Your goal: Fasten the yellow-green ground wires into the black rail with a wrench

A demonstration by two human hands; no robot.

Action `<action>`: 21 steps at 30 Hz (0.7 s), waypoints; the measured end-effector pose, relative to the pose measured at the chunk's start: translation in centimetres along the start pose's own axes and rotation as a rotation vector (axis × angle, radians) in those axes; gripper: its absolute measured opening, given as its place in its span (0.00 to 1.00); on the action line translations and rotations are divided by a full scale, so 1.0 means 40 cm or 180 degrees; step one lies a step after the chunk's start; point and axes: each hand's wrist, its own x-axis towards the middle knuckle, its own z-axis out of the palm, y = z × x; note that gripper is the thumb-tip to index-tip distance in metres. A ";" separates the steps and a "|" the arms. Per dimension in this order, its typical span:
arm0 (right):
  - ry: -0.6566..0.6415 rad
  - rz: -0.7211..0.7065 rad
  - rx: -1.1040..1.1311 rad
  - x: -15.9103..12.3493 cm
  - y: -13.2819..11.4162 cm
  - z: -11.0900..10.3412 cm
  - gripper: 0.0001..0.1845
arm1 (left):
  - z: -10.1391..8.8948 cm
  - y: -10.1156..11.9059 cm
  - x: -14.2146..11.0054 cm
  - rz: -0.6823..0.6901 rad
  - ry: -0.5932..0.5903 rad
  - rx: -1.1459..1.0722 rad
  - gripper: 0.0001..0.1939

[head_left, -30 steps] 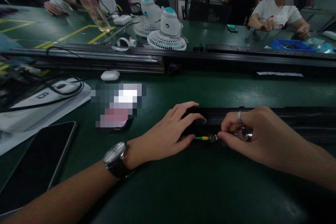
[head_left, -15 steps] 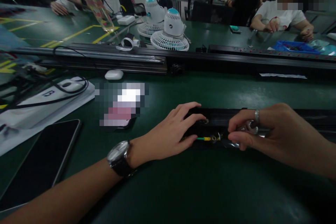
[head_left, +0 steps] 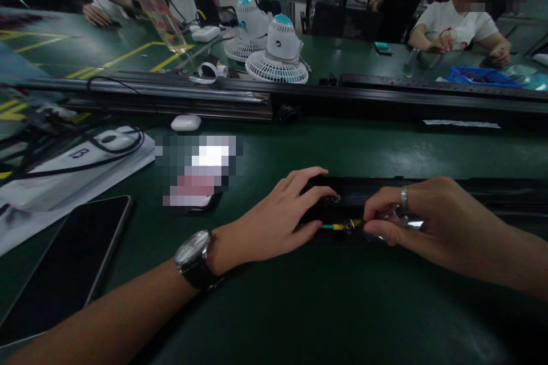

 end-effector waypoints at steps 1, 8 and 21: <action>-0.0008 -0.0018 0.0000 0.001 0.000 0.000 0.05 | 0.000 0.000 0.000 0.0004 0.0005 -0.0004 0.25; -0.0091 -0.0049 0.0117 0.003 -0.005 -0.006 0.06 | -0.004 0.003 0.003 0.0013 -0.0037 0.0014 0.24; -0.0523 -0.0113 0.0224 -0.007 0.003 -0.026 0.07 | -0.002 0.003 0.002 0.0025 0.0026 -0.0067 0.25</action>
